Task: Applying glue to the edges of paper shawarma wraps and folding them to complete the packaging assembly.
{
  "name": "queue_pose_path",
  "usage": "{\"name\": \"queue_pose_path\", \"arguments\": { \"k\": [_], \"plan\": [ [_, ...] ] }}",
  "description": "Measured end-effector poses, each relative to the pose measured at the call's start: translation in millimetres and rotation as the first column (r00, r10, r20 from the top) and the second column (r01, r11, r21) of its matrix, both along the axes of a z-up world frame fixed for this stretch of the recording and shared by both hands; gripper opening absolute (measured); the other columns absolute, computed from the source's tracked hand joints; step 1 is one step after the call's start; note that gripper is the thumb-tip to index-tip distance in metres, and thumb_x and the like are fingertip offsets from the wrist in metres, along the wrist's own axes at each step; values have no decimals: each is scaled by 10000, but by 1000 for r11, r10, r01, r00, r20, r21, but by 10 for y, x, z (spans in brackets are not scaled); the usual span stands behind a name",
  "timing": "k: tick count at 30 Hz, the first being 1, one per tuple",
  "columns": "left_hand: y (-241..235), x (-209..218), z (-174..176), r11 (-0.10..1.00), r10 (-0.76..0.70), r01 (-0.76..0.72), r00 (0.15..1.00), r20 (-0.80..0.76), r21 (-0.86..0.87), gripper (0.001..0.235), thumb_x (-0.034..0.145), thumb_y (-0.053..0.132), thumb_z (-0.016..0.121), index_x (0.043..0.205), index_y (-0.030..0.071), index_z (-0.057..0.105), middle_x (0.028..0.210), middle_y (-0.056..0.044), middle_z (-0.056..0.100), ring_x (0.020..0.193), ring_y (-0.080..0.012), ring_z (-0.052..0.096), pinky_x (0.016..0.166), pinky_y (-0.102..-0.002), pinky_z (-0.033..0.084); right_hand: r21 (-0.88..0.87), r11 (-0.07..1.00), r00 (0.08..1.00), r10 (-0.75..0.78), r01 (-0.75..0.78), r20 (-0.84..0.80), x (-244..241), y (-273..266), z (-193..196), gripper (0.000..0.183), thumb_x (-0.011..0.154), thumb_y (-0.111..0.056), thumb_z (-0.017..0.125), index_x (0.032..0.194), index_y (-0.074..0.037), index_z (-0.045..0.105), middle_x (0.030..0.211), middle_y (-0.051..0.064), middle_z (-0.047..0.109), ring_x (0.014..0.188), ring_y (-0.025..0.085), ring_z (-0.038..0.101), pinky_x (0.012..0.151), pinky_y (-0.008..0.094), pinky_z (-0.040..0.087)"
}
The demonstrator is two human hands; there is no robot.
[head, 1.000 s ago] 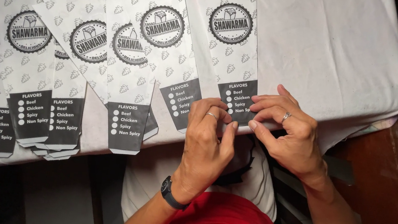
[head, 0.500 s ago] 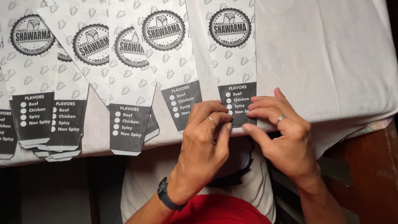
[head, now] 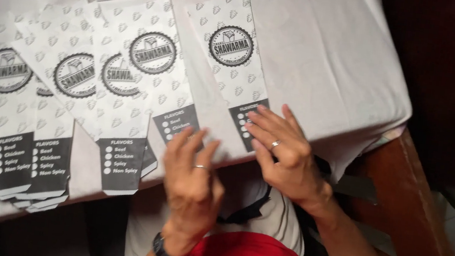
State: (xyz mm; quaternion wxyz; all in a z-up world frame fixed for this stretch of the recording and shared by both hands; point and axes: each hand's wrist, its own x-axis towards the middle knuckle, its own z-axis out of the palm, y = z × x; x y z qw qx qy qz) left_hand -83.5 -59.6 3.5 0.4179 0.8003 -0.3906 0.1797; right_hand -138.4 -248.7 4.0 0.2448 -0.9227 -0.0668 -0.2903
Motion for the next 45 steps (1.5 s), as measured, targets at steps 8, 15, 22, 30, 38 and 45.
{"name": "queue_pose_path", "arguments": {
  "k": [8,15,22,30,38,45],
  "plan": [
    [84,85,-170,980,27,-16,998,-53,199,846,590,-226,375,1401,-47,532,1536,-296,456,1476,-517,370,1158,-608,380,14,982,976,-188,191,-113,-447,-1055,234,332,962,157,551,1232,59,718,1320,215,692,1291,369,654,1247,502,405],
    [-479,10,-235,980,-151,158,986,-62,118,692,733,-160,399,1405,-44,513,1495,-314,481,1418,-527,419,1162,-599,383,85,979,979,-177,186,-104,-530,-1510,184,328,936,205,515,1182,120,714,1279,270,693,1299,417,648,1244,519,448],
    [-409,8,-190,994,-104,104,994,-11,-44,253,958,1,668,1208,-27,638,1299,-239,636,1285,-459,587,1072,-531,495,16,983,977,-184,183,105,-324,-748,162,127,970,104,666,1062,80,751,1224,249,718,1234,457,666,1153,538,487],
    [-382,58,-221,987,-145,148,988,57,-62,220,917,118,774,1067,-38,730,1129,-200,737,1140,-418,702,989,-506,550,187,963,965,151,-192,216,-27,-234,11,120,841,6,815,927,63,755,1035,200,769,1072,414,737,1090,595,482],
    [-389,44,-212,985,-126,133,989,73,-112,115,903,57,786,986,-14,751,1021,-183,750,1042,-399,740,930,-495,578,228,947,963,180,-225,201,-52,-255,44,43,859,51,781,855,69,742,943,182,763,981,396,761,1033,586,528],
    [-484,8,-156,992,-29,23,999,-39,-127,72,917,82,766,910,16,738,971,-115,736,1011,-341,739,914,-434,564,264,950,982,140,-169,126,-22,-293,25,64,865,13,787,828,40,741,911,148,759,968,364,756,1082,585,493]
  ]
}}
